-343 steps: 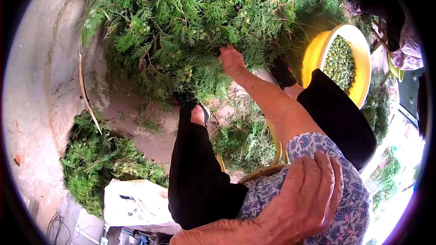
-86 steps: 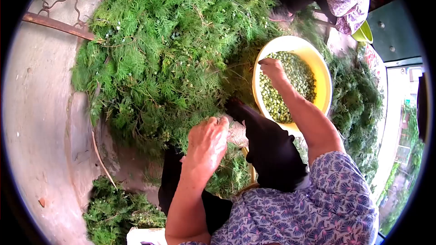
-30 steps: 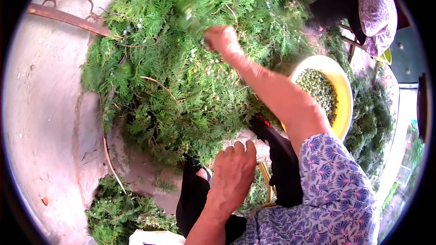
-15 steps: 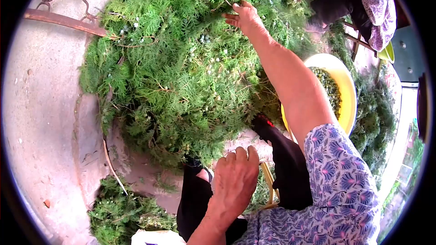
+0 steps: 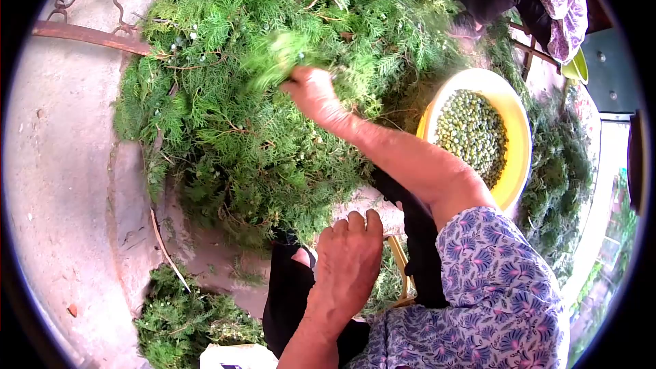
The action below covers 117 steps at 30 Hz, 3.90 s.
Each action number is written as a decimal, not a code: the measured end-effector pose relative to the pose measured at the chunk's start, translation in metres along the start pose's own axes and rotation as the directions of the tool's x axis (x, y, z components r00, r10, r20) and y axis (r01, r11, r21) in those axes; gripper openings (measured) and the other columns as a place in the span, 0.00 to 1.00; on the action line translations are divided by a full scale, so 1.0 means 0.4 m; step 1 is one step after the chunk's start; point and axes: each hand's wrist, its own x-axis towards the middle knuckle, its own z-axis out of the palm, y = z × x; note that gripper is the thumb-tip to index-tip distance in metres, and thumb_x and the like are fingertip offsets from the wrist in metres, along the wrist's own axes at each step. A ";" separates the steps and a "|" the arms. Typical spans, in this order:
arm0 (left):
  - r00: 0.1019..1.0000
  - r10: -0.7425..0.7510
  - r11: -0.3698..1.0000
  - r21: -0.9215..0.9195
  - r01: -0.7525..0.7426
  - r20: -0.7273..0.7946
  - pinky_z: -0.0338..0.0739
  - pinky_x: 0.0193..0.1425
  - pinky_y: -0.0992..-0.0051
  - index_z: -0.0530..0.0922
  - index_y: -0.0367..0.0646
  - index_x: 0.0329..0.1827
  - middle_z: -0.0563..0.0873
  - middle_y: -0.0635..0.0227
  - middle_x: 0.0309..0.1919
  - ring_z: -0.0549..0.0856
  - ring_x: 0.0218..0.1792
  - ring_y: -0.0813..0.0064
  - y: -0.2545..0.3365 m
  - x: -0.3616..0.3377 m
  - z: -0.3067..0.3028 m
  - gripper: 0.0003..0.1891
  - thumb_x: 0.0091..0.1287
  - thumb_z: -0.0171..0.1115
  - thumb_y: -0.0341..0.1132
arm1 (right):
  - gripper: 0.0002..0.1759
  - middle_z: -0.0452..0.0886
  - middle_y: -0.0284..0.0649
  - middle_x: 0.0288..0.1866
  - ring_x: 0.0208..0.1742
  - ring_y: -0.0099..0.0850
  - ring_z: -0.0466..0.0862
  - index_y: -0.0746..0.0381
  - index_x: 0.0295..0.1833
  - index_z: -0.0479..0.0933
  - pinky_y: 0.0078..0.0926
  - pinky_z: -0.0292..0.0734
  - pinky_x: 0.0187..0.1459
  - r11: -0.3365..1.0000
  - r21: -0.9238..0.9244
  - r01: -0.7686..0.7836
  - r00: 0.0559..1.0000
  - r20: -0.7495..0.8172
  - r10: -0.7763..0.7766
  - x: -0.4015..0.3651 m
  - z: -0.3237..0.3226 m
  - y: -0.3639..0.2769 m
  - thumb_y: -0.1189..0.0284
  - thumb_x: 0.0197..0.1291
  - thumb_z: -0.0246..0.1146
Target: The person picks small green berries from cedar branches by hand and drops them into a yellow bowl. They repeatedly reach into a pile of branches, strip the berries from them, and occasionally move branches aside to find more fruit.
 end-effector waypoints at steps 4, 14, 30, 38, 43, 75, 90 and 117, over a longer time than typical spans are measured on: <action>1.000 -0.001 1.000 0.018 0.001 -0.008 0.73 0.35 0.69 0.73 0.39 0.42 0.77 0.63 0.27 0.80 0.31 0.65 -0.002 -0.004 0.001 0.12 0.55 0.61 0.31 | 0.08 0.79 0.47 0.32 0.33 0.36 0.80 0.68 0.39 0.77 0.32 0.80 0.37 0.985 0.045 0.169 0.984 0.052 -0.171 -0.057 0.090 -0.095 0.79 0.50 0.61; 1.000 -0.020 0.999 -0.041 0.019 -0.014 0.74 0.37 0.67 0.73 0.36 0.37 0.78 0.58 0.29 0.80 0.33 0.61 -0.016 -0.014 0.007 0.10 0.55 0.60 0.30 | 0.19 0.77 0.48 0.38 0.41 0.42 0.77 0.70 0.42 0.75 0.32 0.77 0.41 0.760 0.390 0.519 0.848 -0.122 -0.516 -0.128 0.244 -0.264 0.89 0.40 0.54; 0.999 -0.035 0.999 0.016 0.036 -0.025 0.74 0.36 0.68 0.74 0.37 0.41 0.78 0.60 0.28 0.81 0.33 0.63 -0.014 -0.025 -0.006 0.12 0.56 0.61 0.31 | 0.09 0.82 0.43 0.31 0.28 0.24 0.81 0.65 0.41 0.78 0.21 0.78 0.26 0.931 -0.231 -0.283 0.950 0.070 0.306 -0.047 -0.217 0.320 0.78 0.55 0.55; 0.999 -0.034 0.999 0.025 0.034 0.013 0.75 0.38 0.67 0.74 0.35 0.46 0.80 0.57 0.32 0.82 0.35 0.64 -0.004 -0.020 -0.009 0.12 0.59 0.55 0.27 | 0.28 0.76 0.48 0.52 0.56 0.44 0.74 0.60 0.55 0.69 0.44 0.67 0.57 0.692 -0.722 -0.008 0.837 0.374 0.399 -0.174 -0.236 0.398 0.55 0.53 0.62; 1.000 -0.007 1.000 0.015 0.007 0.013 0.76 0.39 0.67 0.74 0.34 0.48 0.81 0.56 0.34 0.82 0.36 0.63 0.001 -0.008 -0.009 0.15 0.57 0.55 0.25 | 0.17 0.79 0.45 0.46 0.52 0.41 0.76 0.60 0.45 0.78 0.34 0.71 0.55 0.779 -0.626 0.039 0.886 0.382 0.262 -0.170 -0.224 0.426 0.64 0.51 0.60; 0.999 0.001 1.000 -0.012 -0.001 0.040 0.74 0.38 0.69 0.73 0.32 0.47 0.78 0.59 0.29 0.80 0.33 0.65 0.005 -0.012 -0.009 0.19 0.49 0.55 0.20 | 0.13 0.76 0.45 0.43 0.48 0.42 0.76 0.59 0.44 0.75 0.38 0.71 0.48 0.760 -0.646 -0.077 0.971 0.126 0.205 -0.166 -0.123 0.367 0.68 0.54 0.61; 0.946 0.136 0.989 -0.010 -0.145 -0.294 0.73 0.36 0.66 0.74 0.34 0.46 0.78 0.58 0.28 0.79 0.31 0.63 -0.001 -0.054 0.055 0.14 0.59 0.57 0.30 | 0.25 0.78 0.49 0.50 0.52 0.45 0.77 0.61 0.52 0.75 0.35 0.74 0.53 0.888 -0.456 0.058 0.993 0.120 -0.004 -0.355 -0.486 0.077 0.88 0.47 0.51; 0.996 -0.010 0.998 0.068 0.004 0.090 0.72 0.38 0.67 0.73 0.37 0.49 0.80 0.57 0.39 0.79 0.37 0.64 0.040 -0.105 0.016 0.16 0.58 0.58 0.32 | 0.07 0.80 0.48 0.30 0.34 0.45 0.81 0.63 0.35 0.78 0.35 0.75 0.38 0.923 -0.265 -0.280 0.956 -0.167 0.242 -0.420 -0.156 0.425 0.76 0.48 0.61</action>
